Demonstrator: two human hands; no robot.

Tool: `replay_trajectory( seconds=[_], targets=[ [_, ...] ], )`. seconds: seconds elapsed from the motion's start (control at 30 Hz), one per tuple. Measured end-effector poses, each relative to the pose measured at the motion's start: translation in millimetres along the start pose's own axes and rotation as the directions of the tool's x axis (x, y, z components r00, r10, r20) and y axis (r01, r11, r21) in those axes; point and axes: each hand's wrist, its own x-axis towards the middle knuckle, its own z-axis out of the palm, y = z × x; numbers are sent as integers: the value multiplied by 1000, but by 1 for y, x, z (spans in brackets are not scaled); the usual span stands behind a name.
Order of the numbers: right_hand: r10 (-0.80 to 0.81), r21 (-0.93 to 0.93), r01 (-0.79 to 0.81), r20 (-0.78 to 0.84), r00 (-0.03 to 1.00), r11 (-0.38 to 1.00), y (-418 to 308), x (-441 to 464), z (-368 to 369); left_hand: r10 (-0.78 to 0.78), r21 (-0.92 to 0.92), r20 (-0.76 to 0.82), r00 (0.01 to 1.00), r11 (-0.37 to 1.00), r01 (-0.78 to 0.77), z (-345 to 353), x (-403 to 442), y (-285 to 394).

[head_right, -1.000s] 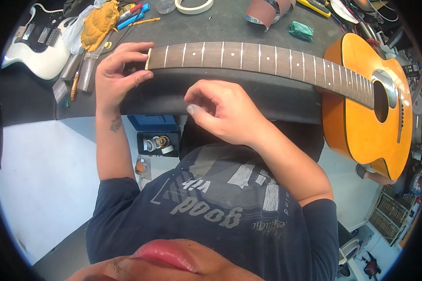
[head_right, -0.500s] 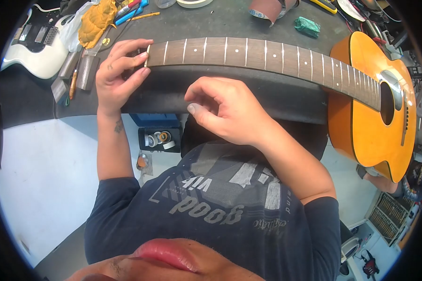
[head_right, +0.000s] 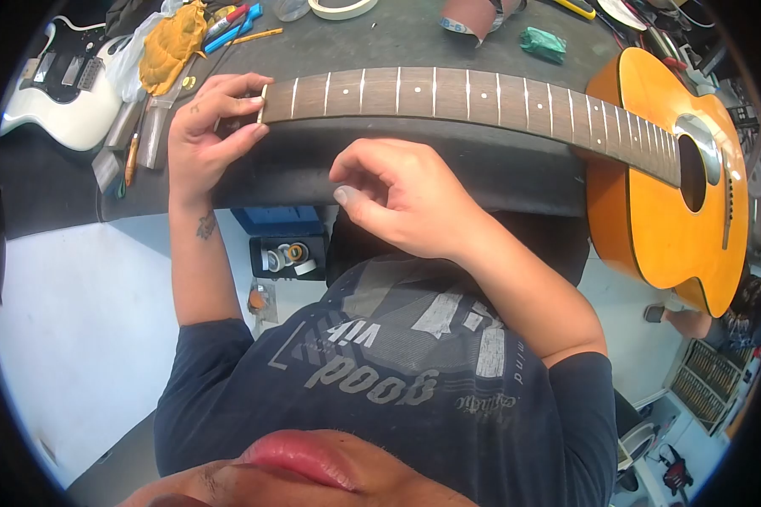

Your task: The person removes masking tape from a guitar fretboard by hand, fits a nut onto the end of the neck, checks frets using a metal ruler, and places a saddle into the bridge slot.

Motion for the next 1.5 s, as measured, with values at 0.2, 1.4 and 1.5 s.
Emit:
replay_trajectory(
  seconds=[0.2,1.4,1.5],
  targets=[
    [-8,-26,8,2,1000,1000,-2,0,1,36,-13,0,999,999,-36,0,0,-3],
    [67,-42,-68,-6,998,997,0,-3,6,71,4,80,994,997,-71,-14,-7,-12],
    [104,-50,-104,-1,995,993,1,-3,6,41,-160,4,999,986,-39,-3,-12,-15]
  ],
)
